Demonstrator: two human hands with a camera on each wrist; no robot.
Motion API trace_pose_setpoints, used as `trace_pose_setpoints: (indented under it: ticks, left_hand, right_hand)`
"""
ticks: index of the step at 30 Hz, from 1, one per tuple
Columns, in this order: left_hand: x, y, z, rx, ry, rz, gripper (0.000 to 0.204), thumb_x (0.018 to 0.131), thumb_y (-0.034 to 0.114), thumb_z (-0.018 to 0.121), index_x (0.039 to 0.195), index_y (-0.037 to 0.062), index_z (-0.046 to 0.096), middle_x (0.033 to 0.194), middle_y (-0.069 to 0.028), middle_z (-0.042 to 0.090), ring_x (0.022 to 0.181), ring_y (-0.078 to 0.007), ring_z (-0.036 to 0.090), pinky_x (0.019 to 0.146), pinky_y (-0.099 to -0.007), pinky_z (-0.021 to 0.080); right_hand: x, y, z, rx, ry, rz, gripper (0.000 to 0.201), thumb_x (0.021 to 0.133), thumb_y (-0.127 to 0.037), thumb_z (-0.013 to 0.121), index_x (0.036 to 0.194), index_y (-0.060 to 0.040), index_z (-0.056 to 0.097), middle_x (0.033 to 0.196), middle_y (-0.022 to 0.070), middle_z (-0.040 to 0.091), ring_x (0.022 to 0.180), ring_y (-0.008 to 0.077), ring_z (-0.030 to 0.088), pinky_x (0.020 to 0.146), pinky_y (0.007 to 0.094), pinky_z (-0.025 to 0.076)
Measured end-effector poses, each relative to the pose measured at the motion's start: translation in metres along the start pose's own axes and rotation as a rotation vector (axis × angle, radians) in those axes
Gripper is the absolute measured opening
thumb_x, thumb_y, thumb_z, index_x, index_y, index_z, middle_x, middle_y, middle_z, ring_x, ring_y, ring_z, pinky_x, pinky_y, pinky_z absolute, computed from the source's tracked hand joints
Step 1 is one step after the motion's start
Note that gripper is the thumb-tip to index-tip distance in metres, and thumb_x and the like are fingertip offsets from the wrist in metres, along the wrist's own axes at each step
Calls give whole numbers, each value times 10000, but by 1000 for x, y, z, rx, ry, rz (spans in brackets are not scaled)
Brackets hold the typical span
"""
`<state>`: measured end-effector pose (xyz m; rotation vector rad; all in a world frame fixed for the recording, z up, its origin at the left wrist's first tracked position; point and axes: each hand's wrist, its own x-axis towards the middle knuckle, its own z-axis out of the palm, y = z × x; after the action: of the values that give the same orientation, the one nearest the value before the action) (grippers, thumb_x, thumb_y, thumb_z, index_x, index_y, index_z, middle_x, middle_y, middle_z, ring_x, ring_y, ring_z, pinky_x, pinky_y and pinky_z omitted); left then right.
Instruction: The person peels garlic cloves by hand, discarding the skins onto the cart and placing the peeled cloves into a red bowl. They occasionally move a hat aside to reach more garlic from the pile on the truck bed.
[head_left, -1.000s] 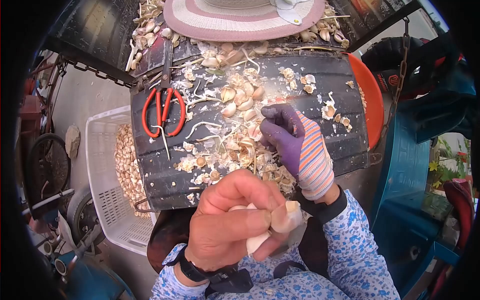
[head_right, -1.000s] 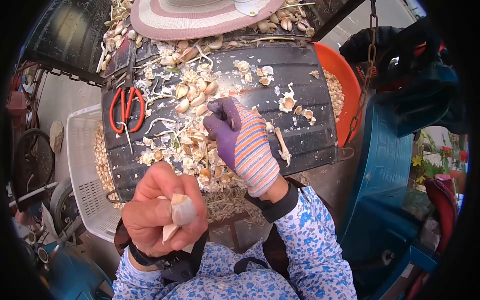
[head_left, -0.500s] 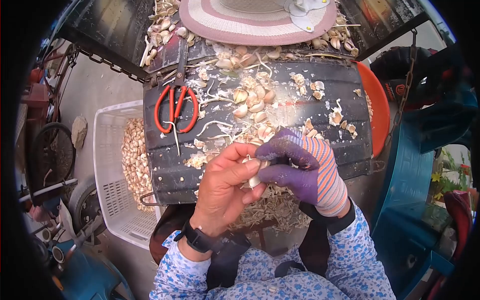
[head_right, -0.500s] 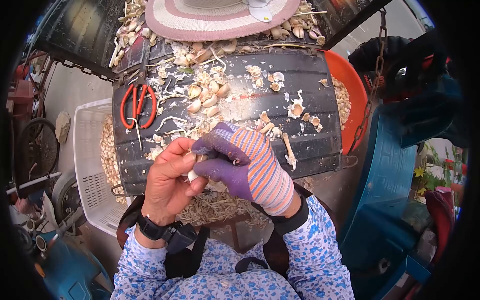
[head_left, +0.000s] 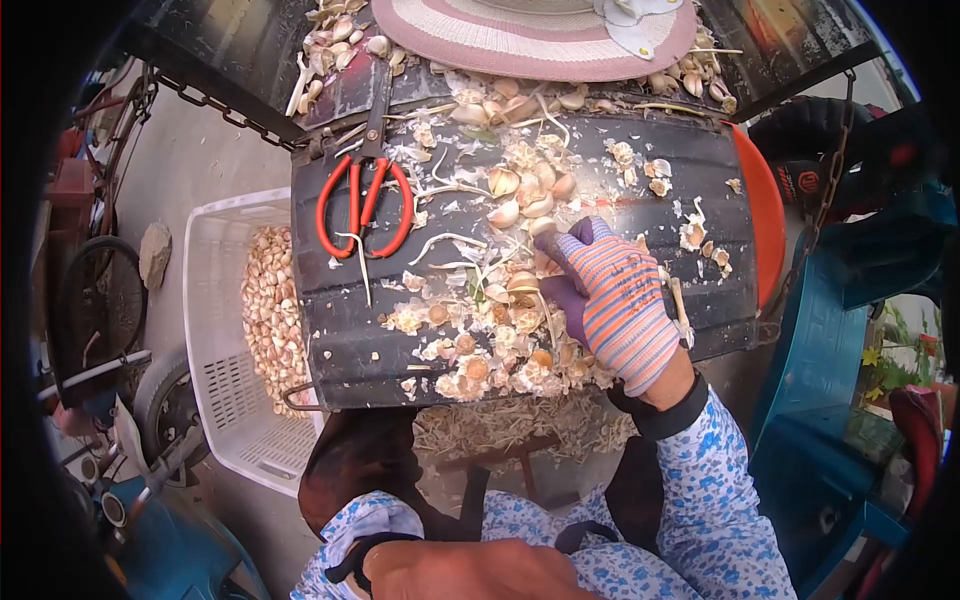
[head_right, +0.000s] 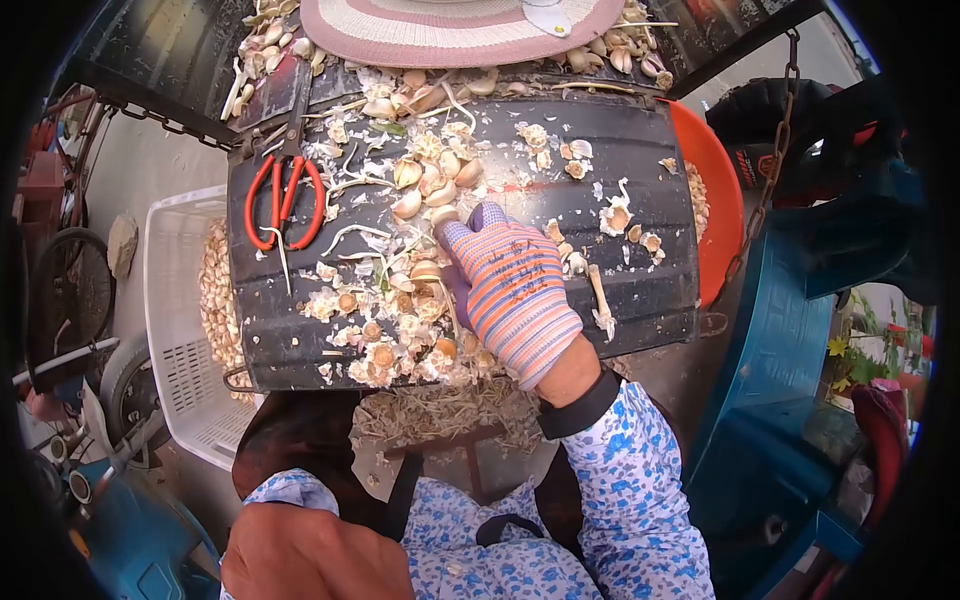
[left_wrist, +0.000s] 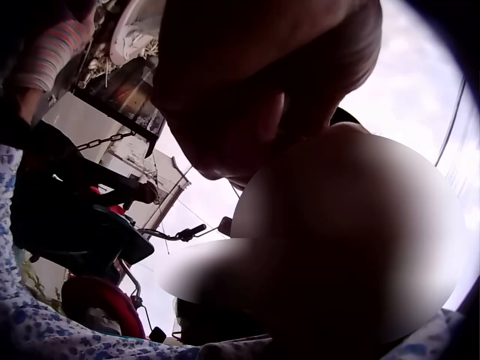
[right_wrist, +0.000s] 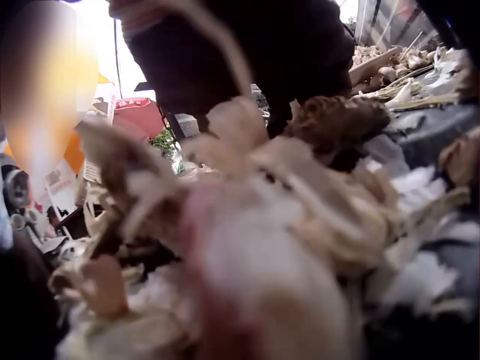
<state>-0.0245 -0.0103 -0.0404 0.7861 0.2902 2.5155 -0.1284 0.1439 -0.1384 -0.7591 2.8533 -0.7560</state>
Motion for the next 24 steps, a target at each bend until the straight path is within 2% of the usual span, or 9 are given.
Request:
trace_pose_setpoints:
  ticks: [9,10,12,13,14,16,19,21,24]
  left_hand:
    - [-6,16,-4,109,113,150,175,891,23,554,888,-145,603,841,-285,603,601,-316,613,481,-335,480]
    - [-7,26,-9,183,96,117,153,876,3,556,916,-142,584,857,-295,593,582,-320,603,478,-337,484]
    - [-7,57,-26,385,8,18,196,828,-58,569,1006,-130,529,916,-326,564,538,-342,574,480,-348,499]
    - [-19,65,-12,437,318,60,149,837,-27,582,964,-92,543,875,-291,573,558,-264,564,500,-302,473]
    - [-31,75,4,478,628,97,104,846,5,595,923,-54,558,835,-255,581,579,-186,555,519,-257,448]
    - [-46,111,9,664,919,238,94,881,49,585,914,-36,563,843,-229,589,629,-162,576,564,-263,471]
    - [-133,172,-24,1451,1587,129,246,899,204,614,1009,-12,572,1052,-128,596,781,-123,621,674,-248,478]
    - [-189,191,-48,2540,1558,-245,309,891,265,625,1061,12,576,1064,-81,602,892,-141,618,746,-250,459]
    - [-152,156,-29,1938,1656,-13,316,919,287,589,1073,11,570,1093,-97,601,950,-157,620,787,-258,466]
  right_hand:
    - [2,-2,11,6,124,67,335,722,-79,691,1046,-23,623,900,180,593,775,321,611,670,366,482]
    - [2,-1,10,54,99,84,311,744,-81,680,1038,1,618,856,125,614,752,237,613,661,318,475]
    - [3,0,12,427,117,227,288,739,-110,667,1002,-1,620,822,165,607,745,277,617,657,359,478]
    - [4,0,11,610,130,296,278,737,-125,660,983,-2,621,805,186,603,742,297,618,656,379,479]
    - [4,-4,6,842,161,371,197,768,-103,653,928,7,619,732,88,585,684,149,563,608,287,449]
    - [3,-11,-9,936,82,496,165,792,-102,646,916,1,613,730,33,566,669,85,514,583,247,423]
    - [-1,-22,-24,1100,-6,584,156,836,-124,631,938,-11,600,725,-9,555,609,45,480,543,208,391]
    - [-5,-25,-26,1208,8,582,182,832,-128,625,951,8,605,705,7,564,568,59,484,528,208,392]
    - [-10,-23,-28,1261,-49,557,201,859,-172,632,988,-25,584,732,-12,551,602,56,492,545,210,407]
